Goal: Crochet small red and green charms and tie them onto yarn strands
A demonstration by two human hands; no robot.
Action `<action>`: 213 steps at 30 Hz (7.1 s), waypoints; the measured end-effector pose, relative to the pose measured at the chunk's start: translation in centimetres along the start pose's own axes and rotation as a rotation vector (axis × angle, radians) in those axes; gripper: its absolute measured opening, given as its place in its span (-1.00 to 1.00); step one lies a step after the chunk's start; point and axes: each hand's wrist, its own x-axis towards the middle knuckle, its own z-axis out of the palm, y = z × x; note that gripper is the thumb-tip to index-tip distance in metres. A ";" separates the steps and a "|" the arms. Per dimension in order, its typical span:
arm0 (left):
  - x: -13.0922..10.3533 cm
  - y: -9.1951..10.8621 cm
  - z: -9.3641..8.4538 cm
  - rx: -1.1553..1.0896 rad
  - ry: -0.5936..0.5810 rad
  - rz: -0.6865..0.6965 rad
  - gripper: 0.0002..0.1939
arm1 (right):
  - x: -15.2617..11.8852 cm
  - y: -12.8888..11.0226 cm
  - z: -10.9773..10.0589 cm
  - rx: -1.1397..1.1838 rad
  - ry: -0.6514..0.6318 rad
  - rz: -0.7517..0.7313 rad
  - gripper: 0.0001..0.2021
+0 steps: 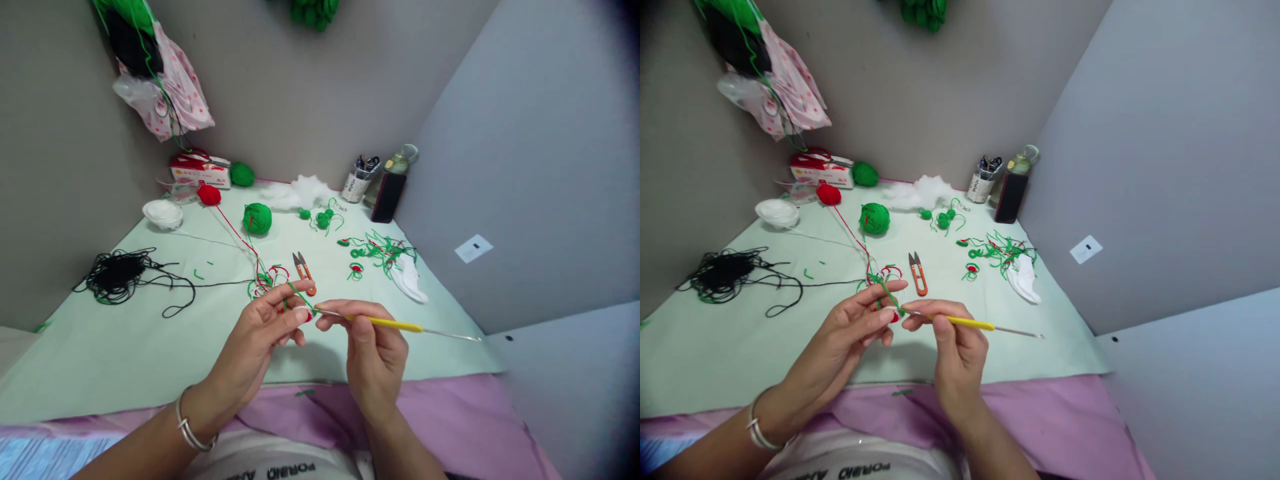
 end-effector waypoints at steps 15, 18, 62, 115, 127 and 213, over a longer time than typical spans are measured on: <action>-0.2 -0.1 -0.1 0.147 0.033 0.089 -0.60 | 0.4 -0.4 -0.5 -0.097 -0.078 -0.062 -0.76; -0.3 -0.3 -0.2 0.245 0.076 0.151 -0.60 | 0.3 -0.7 -0.8 -0.196 -0.143 -0.143 -0.75; 0.0 0.5 0.4 0.018 -0.035 0.003 -0.60 | 1.2 0.9 -0.6 0.100 -0.030 0.167 -0.82; -2.0 1.6 1.0 0.652 -0.102 0.698 -0.57 | 1.0 -1.0 -0.6 0.256 -0.166 0.050 -0.84; -0.4 0.0 0.1 0.082 -0.056 0.084 -0.63 | 1.1 0.4 -0.2 0.291 -0.023 0.255 -0.83; 0.7 0.2 -0.2 -0.171 0.010 -0.055 -0.51 | 1.3 0.5 0.1 -0.128 -0.049 -0.096 -0.77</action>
